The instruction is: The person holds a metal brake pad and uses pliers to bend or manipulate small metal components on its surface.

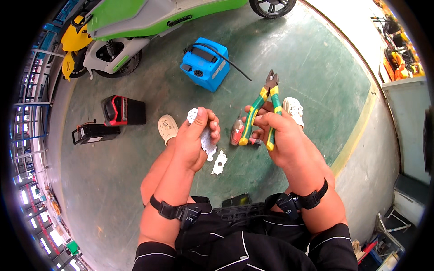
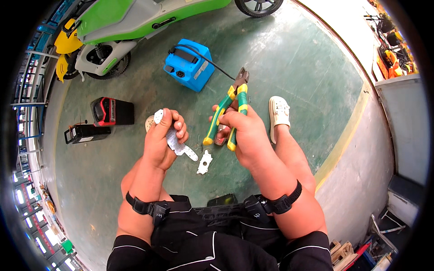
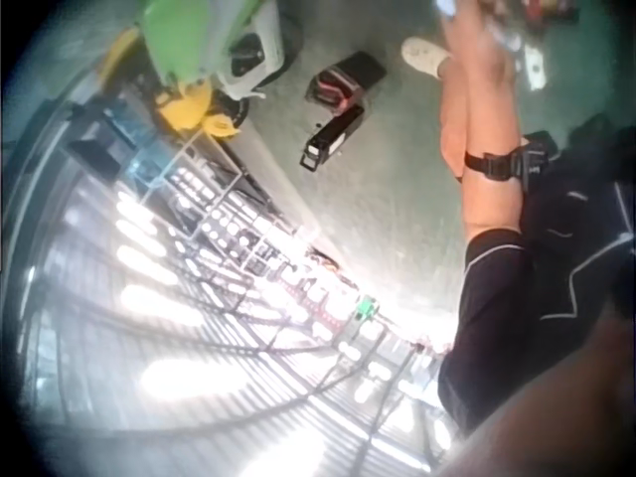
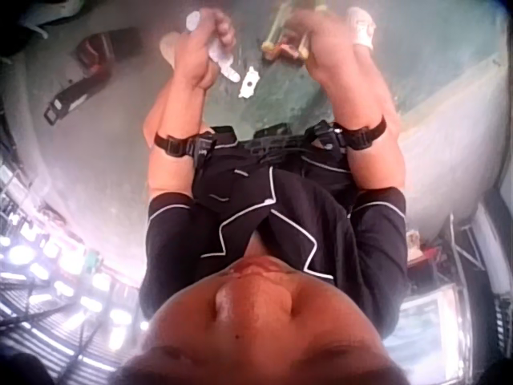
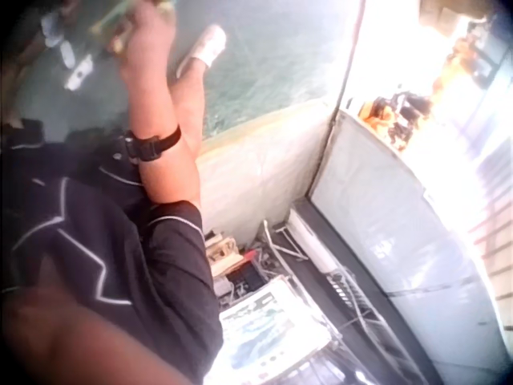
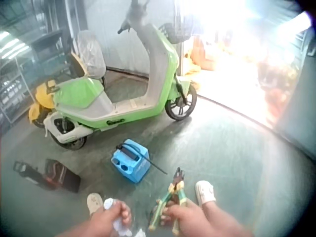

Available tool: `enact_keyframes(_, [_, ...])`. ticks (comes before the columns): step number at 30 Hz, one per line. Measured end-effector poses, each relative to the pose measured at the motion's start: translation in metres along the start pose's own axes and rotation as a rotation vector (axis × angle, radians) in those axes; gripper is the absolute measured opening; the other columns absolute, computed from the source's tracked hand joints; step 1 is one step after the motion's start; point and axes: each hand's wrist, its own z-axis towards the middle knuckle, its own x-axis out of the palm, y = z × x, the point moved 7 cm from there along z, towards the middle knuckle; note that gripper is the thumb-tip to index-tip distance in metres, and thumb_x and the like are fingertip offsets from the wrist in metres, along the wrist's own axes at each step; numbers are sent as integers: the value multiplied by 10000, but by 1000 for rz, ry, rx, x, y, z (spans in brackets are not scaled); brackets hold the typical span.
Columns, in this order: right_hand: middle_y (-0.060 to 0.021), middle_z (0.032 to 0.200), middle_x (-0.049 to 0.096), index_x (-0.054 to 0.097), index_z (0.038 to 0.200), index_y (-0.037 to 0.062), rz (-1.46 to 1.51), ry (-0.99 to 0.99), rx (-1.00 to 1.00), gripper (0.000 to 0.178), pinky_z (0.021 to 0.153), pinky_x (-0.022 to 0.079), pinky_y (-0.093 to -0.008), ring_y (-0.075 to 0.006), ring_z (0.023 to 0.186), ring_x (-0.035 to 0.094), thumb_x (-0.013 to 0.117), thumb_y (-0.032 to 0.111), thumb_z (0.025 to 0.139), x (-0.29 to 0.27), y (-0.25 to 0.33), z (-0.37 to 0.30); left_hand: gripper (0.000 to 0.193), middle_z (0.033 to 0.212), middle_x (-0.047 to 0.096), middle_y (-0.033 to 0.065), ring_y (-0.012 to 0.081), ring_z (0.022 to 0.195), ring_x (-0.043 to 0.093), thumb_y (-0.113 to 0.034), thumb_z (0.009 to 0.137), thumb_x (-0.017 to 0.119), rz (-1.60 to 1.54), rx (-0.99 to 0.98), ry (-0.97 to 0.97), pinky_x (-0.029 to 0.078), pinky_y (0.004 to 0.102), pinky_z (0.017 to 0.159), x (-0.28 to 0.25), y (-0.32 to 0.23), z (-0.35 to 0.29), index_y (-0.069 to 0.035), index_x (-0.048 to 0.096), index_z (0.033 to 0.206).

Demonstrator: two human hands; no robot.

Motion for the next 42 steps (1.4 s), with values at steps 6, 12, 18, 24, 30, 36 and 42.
enact_keyframes(6, [-91,1195,636,489,1254,26,-2,21,45,405,708,490,-337,-197,1024,623,579,54,861,0,-11,-2,214,878,544,23,111,730,508,-281,1018,612,52,0,-59,393,272,614,2,3,-2,-73,572,987])
enact_keyframes(12, [-92,1208,637,492,1262,24,-75,45,30,422,733,490,-333,-198,1033,632,597,79,856,-1,-19,-2,180,876,527,11,101,737,502,-246,995,649,46,-12,-5,387,261,617,-3,9,2,-85,570,983])
enact_keyframes(18, [-114,1214,631,481,1272,5,-123,59,-1,441,680,484,-319,-214,1028,645,596,72,852,6,-15,-6,405,835,561,34,124,667,502,-471,1042,488,-131,-109,121,394,267,572,-3,13,8,-76,576,1059])
enact_keyframes(24, [-129,1224,624,453,1319,-14,-103,48,-14,492,635,491,-312,-225,1034,654,590,63,853,7,-13,-5,723,944,664,103,155,653,575,-727,973,335,-91,-121,-15,409,276,527,6,6,7,-70,534,1200])
enact_keyframes(30, [-128,1203,632,468,1313,-4,-101,75,1,469,661,498,-316,-225,1014,663,564,60,859,13,-8,-6,681,894,617,71,162,685,547,-651,1028,307,-172,-76,158,440,303,584,-7,2,19,-37,562,1177])
enact_keyframes(36, [-128,1236,627,464,1321,2,-76,37,56,474,683,500,-319,-229,1045,660,568,45,860,9,-14,0,422,962,609,41,156,841,574,-411,1063,437,-34,-16,-107,482,323,708,-18,-2,22,-35,591,1174])
enact_keyframes(42, [-116,1227,632,469,1315,7,-89,54,80,467,712,496,-323,-225,1041,660,570,51,861,7,-19,2,376,1095,658,104,205,923,669,-402,1051,511,145,2,-157,558,361,730,-25,-1,19,-47,574,1156])
